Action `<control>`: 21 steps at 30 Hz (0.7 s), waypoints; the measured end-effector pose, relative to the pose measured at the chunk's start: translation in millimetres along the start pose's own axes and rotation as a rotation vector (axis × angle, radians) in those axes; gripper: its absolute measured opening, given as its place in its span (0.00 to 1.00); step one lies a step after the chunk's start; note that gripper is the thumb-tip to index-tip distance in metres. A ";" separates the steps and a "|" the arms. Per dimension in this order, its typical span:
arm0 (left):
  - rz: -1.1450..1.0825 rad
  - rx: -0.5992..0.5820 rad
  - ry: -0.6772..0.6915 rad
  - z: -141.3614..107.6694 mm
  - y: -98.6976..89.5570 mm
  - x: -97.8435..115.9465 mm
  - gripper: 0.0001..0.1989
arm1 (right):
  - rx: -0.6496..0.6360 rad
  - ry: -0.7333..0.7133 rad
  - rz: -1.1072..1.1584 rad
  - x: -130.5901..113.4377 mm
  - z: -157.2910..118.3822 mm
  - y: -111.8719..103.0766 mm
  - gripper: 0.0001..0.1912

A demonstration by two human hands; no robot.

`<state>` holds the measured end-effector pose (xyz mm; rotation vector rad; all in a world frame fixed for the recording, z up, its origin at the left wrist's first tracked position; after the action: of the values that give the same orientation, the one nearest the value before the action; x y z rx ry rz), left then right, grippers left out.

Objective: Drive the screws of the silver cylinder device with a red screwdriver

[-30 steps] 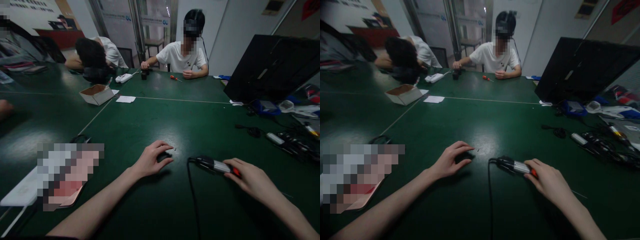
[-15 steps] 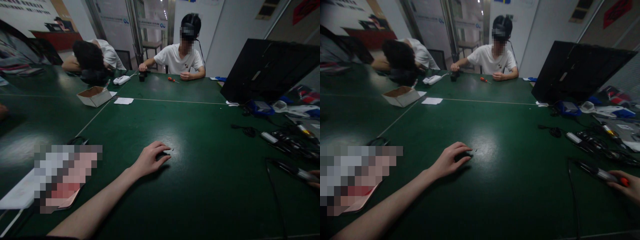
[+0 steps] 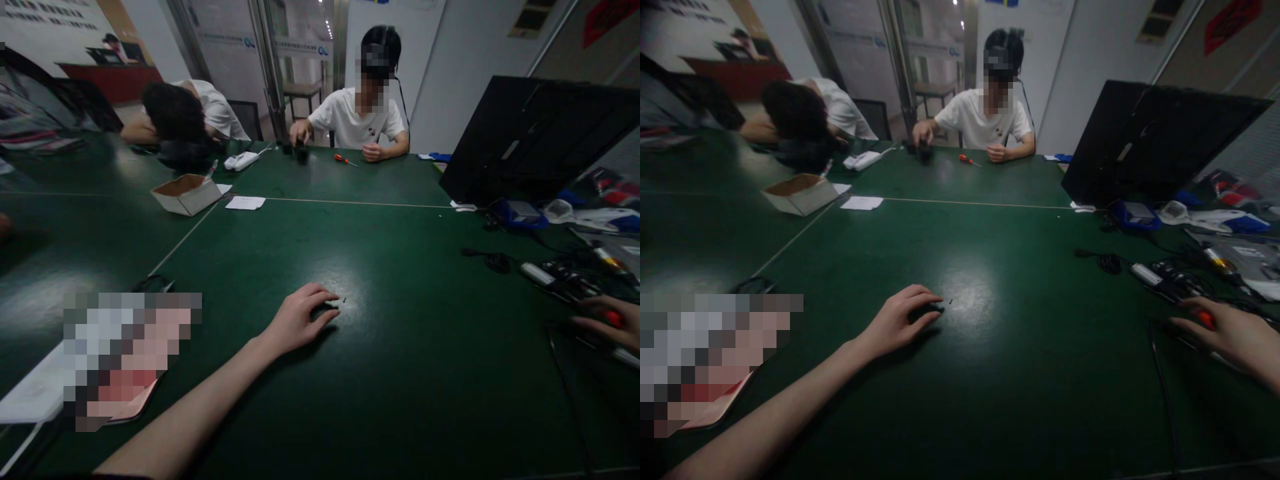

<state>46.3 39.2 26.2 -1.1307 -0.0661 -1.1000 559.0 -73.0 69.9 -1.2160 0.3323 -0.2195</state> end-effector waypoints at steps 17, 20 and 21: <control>0.097 -0.032 -0.055 0.8 2.5 -8.6 0.08 | -0.386 -0.871 0.208 -398.1 -52.0 82.5 0.13; 0.106 -0.037 -0.057 1.0 2.6 -8.7 0.08 | -0.396 -0.882 0.179 -400.3 -52.5 92.7 0.17; 0.108 -0.038 -0.059 1.1 2.8 -8.8 0.08 | -0.398 -0.882 0.175 -399.6 -52.6 94.7 0.17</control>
<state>44.3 45.9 20.0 -1.1874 -0.0298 -0.9755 166.7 48.5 17.5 -1.5391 -0.3057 0.5564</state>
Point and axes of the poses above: each hand's wrist, its own z-axis towards the middle knuckle, its own y-axis out of the palm, x = y × z, the point moved 7 cm from there along z, towards the middle knuckle, and after that the axes turned 15 degrees about x, right-handed, at the moved point
